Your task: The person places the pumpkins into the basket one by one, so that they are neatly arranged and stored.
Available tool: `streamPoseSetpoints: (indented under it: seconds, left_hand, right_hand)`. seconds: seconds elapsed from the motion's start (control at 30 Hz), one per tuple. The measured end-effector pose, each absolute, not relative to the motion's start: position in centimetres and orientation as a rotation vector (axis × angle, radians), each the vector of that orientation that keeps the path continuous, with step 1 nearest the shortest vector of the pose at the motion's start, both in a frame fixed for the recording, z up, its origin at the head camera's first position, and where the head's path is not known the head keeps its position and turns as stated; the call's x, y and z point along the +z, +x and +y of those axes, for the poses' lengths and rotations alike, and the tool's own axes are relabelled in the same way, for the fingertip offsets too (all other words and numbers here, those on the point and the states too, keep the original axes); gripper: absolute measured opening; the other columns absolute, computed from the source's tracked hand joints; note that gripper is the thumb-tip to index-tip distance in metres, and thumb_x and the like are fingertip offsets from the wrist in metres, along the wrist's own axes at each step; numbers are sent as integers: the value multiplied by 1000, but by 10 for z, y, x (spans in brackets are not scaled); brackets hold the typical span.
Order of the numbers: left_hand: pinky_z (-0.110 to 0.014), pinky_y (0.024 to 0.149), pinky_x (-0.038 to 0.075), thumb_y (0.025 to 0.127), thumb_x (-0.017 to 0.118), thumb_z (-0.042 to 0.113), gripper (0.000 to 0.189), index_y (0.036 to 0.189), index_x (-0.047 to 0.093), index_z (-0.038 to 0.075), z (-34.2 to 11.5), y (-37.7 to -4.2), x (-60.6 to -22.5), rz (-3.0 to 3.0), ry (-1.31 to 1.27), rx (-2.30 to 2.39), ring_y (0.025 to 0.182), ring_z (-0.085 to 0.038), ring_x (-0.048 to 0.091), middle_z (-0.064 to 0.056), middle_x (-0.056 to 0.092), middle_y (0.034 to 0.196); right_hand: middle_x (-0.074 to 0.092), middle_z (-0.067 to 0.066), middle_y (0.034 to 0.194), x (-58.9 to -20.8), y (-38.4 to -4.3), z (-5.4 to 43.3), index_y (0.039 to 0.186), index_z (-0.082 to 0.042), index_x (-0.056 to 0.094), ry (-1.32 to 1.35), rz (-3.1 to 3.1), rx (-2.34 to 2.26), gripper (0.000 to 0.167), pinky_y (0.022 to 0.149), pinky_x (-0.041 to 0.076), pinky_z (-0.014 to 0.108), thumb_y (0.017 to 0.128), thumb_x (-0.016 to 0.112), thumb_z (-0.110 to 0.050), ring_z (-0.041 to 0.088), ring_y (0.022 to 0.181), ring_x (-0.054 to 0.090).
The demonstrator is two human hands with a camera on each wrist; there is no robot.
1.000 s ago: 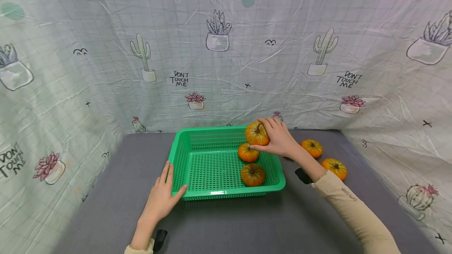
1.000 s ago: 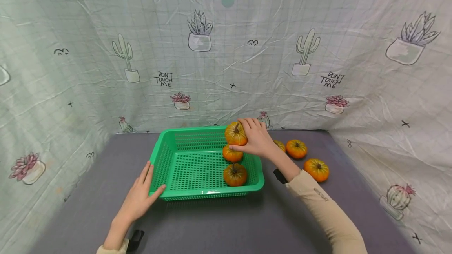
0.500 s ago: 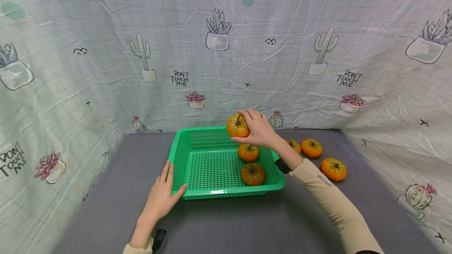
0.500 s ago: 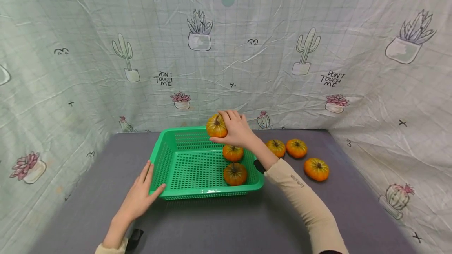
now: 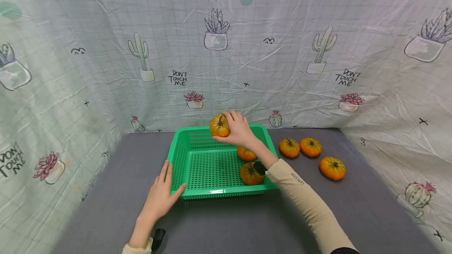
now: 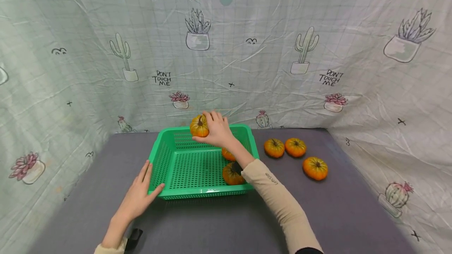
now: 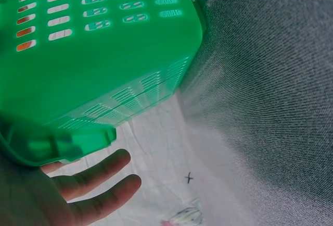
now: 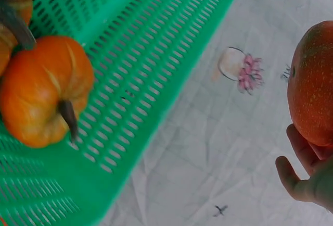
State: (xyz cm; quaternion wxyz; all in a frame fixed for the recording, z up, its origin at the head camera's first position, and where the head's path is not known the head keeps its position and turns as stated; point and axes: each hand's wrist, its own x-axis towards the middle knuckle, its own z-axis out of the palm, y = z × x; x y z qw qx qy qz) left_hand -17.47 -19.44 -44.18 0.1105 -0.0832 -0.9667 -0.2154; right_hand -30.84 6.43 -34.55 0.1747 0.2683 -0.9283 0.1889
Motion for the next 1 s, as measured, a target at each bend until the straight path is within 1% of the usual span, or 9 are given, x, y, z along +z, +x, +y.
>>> streamPoseSetpoints:
  seconds: [0.13,0.23,0.37,0.53,0.63,0.67,0.8,0.9,1.0]
  left_hand:
    - [-58,83,36,86,51,46,81,141,17,-3,-194,-175,-442,-2840,-247,-644,117,-45,38,-20,11,149]
    - [-58,83,36,86,50,48,82,141,17,-3,-193,-175,-443,-2839,-246,-647,118,-45,38,-19,11,149]
    - [-59,82,37,86,51,47,82,141,17,-3,-194,-175,-443,-2842,-241,-638,118,-46,37,-19,10,149]
    - [-59,81,37,86,53,44,81,141,18,-3,-195,-175,-443,-2829,-244,-637,118,-46,38,-20,11,148]
    - [-58,81,38,86,52,45,81,141,18,-3,-195,-175,-443,-2821,-254,-635,117,-46,38,-20,12,148]
    - [-58,81,38,86,52,45,81,141,18,-3,-194,-175,-443,-2819,-256,-634,117,-46,38,-20,12,148]
    - [-59,80,38,86,52,46,81,141,18,-3,-194,-175,-443,-2818,-257,-638,117,-46,38,-20,12,148]
    - [-59,81,37,86,52,44,81,141,17,-3,-195,-175,-443,-2822,-254,-645,118,-47,37,-20,11,148]
    - [-59,81,37,86,53,43,81,141,17,-3,-195,-175,-443,-2823,-247,-651,119,-47,37,-20,10,149]
  right_hand:
    - [45,11,121,-358,-313,60,132,-12,37,728,-2658,540,81,90,37,48,70,64,-57,28,112,42]
    - [45,11,120,-366,-316,60,133,-12,37,717,-2691,545,82,90,36,47,70,65,-56,28,110,42]
    - [45,12,120,-375,-321,61,132,-10,37,729,-2721,532,81,88,35,47,70,65,-54,29,110,42]
    - [46,11,119,-389,-329,62,131,-10,39,732,-2738,436,82,84,34,44,71,57,-63,28,108,42]
    - [47,10,120,-395,-333,62,132,-9,39,725,-2783,376,82,80,32,43,71,59,-61,28,107,41]
    - [47,10,122,-392,-329,62,132,-8,39,719,-2823,373,80,81,32,43,71,63,-56,28,109,40]
    - [48,8,124,-395,-331,60,132,-11,38,718,-2896,338,80,78,30,41,69,69,-51,28,107,39]
    - [48,6,125,-396,-330,60,131,-14,39,710,-2942,322,82,78,29,40,67,69,-55,26,107,38]
    - [48,6,126,-397,-332,59,131,-14,38,712,-2973,291,85,81,29,42,66,66,-61,26,108,38]
